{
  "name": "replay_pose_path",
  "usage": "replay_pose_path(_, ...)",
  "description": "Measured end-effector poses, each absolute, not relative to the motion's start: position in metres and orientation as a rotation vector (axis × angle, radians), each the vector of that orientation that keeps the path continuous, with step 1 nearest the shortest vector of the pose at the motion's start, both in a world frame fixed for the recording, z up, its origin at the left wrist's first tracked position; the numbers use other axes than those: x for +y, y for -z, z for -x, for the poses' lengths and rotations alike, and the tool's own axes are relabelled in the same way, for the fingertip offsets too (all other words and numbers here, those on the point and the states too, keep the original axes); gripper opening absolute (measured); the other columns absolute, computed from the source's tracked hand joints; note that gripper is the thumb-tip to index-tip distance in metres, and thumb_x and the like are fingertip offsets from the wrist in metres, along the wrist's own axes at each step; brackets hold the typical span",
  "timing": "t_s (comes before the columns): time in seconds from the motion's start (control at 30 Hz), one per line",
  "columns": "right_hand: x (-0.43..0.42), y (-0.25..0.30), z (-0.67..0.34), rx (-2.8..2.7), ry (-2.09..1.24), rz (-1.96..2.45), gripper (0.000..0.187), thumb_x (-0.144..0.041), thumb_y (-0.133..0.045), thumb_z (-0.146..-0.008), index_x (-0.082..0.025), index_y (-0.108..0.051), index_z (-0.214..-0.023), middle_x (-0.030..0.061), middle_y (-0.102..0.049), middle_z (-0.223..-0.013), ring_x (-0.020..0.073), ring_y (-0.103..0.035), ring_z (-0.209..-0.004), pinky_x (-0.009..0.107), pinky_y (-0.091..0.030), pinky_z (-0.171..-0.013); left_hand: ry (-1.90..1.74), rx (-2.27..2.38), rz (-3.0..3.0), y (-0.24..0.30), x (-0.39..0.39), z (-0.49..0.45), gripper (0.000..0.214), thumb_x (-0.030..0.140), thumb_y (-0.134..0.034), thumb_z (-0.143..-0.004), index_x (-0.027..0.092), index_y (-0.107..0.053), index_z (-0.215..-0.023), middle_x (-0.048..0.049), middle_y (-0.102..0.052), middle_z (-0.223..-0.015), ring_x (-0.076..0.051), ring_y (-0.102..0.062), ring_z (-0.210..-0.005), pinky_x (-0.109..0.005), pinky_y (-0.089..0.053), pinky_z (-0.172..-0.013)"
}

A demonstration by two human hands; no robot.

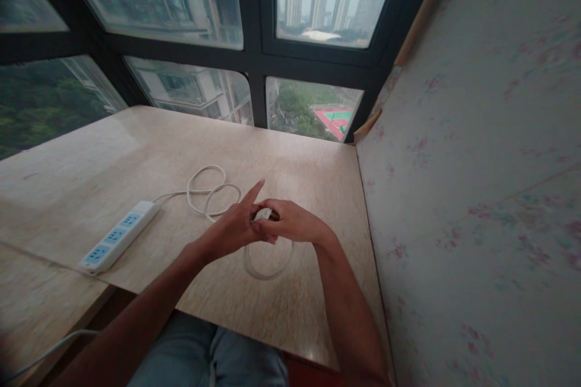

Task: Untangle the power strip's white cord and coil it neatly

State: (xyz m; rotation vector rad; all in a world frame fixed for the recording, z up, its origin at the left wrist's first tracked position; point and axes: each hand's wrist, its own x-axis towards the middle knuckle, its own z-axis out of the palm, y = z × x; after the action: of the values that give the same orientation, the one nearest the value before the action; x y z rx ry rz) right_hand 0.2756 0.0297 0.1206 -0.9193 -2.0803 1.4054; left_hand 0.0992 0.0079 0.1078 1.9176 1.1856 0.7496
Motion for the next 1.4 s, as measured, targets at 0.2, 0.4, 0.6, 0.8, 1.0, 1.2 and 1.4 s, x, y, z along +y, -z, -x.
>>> replay_pose_path(0.2, 0.031, -0.122, -0.274, -2.035, -1.285, 0.959, 0.016, -0.023, -0.063, -0.080, -0.016, -0.075, -0.088, -0.0004, -0.067, -0.066, 0.0086, -0.050, -0.052, 0.020, -0.032, -0.047, -0.885, 1.100, -1.724, -0.103, -0.001, -0.095, 0.120, 0.027, -0.082, -0.061, 0.023, -0.005, -0.154, 0.0012, -0.065, -0.082, -0.014, -0.062, -0.065, -0.026, -0.047, -0.061)
replay_pose_path(0.4, 0.034, -0.122, -0.279, -1.974, -1.409, 0.993, 0.022, -0.032, -0.066, -0.079, -0.015, -0.072, -0.091, -0.0018, -0.061, -0.064, 0.0081, -0.048, -0.053, 0.020, -0.032, -0.048, -0.863, 1.118, -1.706, -0.097, -0.004, -0.079, 0.111, 0.031, -0.080, -0.066, 0.026, -0.012, -0.153, -0.0053, -0.061, -0.103, -0.012, -0.064, -0.067, -0.030, -0.052, -0.065)
replay_pose_path(0.6, 0.035, -0.126, -0.290, -1.900, -1.363, 1.113, 0.028, -0.038, -0.068, -0.078, -0.015, -0.070, -0.095, -0.0056, -0.049, -0.053, 0.0066, -0.038, -0.046, 0.020, -0.022, -0.042, -0.756, 1.186, -1.960, -0.099, -0.009, -0.059, 0.076, 0.048, -0.070, -0.077, 0.020, -0.040, -0.142, -0.0076, -0.069, -0.098, -0.023, -0.066, -0.095, -0.043, -0.051, -0.089)
replay_pose_path(0.8, 0.037, -0.127, -0.301, -1.642, -1.322, 1.086, 0.026, -0.036, -0.073, -0.073, -0.016, -0.071, -0.089, -0.0025, -0.058, -0.062, 0.0065, -0.045, -0.052, 0.019, -0.031, -0.046, -0.712, 1.425, -2.486, -0.094, -0.001, -0.043, 0.056, 0.055, -0.066, -0.078, 0.018, -0.059, -0.119, -0.0130, -0.071, -0.107, -0.031, -0.062, -0.111, -0.065, -0.017, -0.113)
replay_pose_path(1.0, 0.030, -0.140, -0.322, -1.264, -1.298, 1.048, 0.028, -0.035, -0.081, -0.065, -0.017, -0.074, -0.085, -0.0001, -0.063, -0.063, 0.0058, -0.046, -0.049, 0.018, -0.034, -0.044, -0.925, 1.271, -2.620, -0.088, 0.028, -0.028, 0.020, 0.029, -0.057, -0.089, 0.019, -0.062, -0.105, -0.0148, -0.058, -0.134, -0.029, -0.041, -0.137, -0.058, -0.022, -0.115)
replay_pose_path(1.2, 0.019, -0.153, -0.331, -1.073, -1.263, 0.937, 0.023, -0.029, -0.083, -0.062, -0.016, -0.075, -0.079, 0.0013, -0.065, -0.064, 0.0047, -0.047, -0.049, 0.017, -0.040, -0.045, -1.324, 1.144, -2.232, -0.074, 0.065, -0.050, 0.015, 0.030, -0.058, -0.087, 0.021, -0.066, -0.095, -0.0097, -0.073, -0.097, -0.022, -0.068, -0.097, -0.039, -0.050, -0.092)
replay_pose_path(1.4, 0.028, -0.153, -0.341, -0.841, -1.066, 0.859, 0.019, -0.024, -0.082, -0.058, -0.015, -0.074, -0.072, -0.0008, -0.062, -0.061, 0.0036, -0.045, -0.048, 0.016, -0.037, -0.042, -1.483, 1.176, -1.505, -0.074, 0.076, -0.101, 0.026, 0.043, -0.069, -0.077, 0.018, -0.062, -0.074, -0.0041, -0.069, -0.070, -0.015, -0.067, -0.066, -0.025, -0.051, -0.063)
